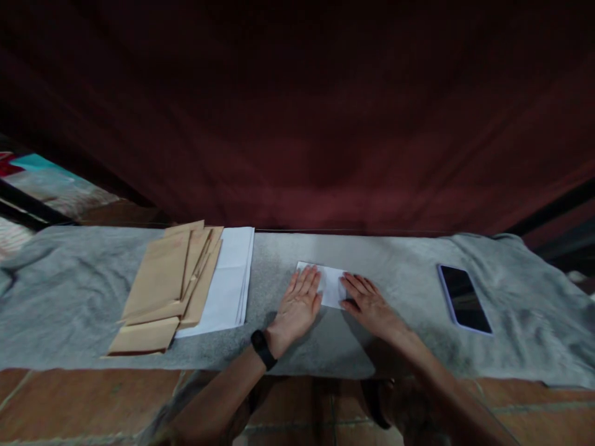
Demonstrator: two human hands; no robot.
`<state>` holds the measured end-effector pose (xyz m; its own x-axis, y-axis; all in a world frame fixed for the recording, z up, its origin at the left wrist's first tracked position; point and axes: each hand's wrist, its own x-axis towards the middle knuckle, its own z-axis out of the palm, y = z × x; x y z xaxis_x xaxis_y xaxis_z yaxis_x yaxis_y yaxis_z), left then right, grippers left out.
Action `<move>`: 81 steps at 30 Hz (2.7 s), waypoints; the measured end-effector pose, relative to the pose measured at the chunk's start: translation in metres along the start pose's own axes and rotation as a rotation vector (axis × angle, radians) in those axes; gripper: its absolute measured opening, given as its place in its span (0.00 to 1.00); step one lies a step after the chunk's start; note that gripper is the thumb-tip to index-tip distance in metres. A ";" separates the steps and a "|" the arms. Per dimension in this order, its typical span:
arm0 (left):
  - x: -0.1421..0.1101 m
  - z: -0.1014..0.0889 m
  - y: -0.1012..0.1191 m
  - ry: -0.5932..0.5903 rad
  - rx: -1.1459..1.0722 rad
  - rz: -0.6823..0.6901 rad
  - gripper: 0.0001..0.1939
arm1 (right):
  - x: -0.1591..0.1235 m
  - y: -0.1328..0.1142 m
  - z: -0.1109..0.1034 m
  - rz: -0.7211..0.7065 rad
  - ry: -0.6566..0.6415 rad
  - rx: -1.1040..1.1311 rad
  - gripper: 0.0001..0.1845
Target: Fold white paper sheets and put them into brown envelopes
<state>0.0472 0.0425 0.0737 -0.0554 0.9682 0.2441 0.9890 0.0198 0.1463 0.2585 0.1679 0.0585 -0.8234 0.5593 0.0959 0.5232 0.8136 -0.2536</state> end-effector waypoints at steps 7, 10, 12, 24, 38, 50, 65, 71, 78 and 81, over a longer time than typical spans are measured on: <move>-0.002 0.002 0.022 -0.090 -0.093 0.204 0.28 | 0.005 -0.002 -0.008 -0.025 0.014 0.031 0.29; -0.003 -0.002 0.016 -0.117 -0.088 0.258 0.27 | 0.011 -0.003 -0.014 -0.006 0.006 0.062 0.25; -0.003 -0.004 0.012 -0.138 -0.081 0.292 0.27 | 0.017 -0.004 -0.016 0.008 0.006 0.102 0.23; -0.005 -0.019 0.012 -0.183 -0.085 0.395 0.26 | 0.062 -0.019 -0.009 0.265 0.100 0.191 0.19; -0.012 -0.036 0.006 -0.154 -0.180 0.275 0.15 | 0.050 0.002 -0.031 0.361 -0.152 0.731 0.07; -0.015 -0.006 0.011 -0.052 -0.006 0.085 0.29 | 0.046 -0.024 -0.028 0.602 -0.289 1.107 0.09; -0.008 0.009 0.012 -0.034 0.093 -0.121 0.32 | 0.039 -0.024 -0.019 0.589 -0.328 0.958 0.06; -0.007 0.008 0.015 -0.035 0.063 -0.115 0.33 | 0.035 -0.011 -0.021 0.450 -0.241 0.676 0.08; -0.008 0.012 0.017 -0.007 0.047 -0.089 0.32 | 0.049 -0.016 -0.012 0.169 0.210 0.457 0.16; -0.009 0.013 0.017 -0.003 0.027 -0.026 0.29 | 0.055 -0.030 -0.001 -0.056 0.213 0.448 0.20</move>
<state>0.0666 0.0373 0.0616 -0.0807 0.9680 0.2374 0.9906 0.0515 0.1268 0.1978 0.1740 0.0728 -0.7598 0.5749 0.3037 0.2952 0.7212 -0.6267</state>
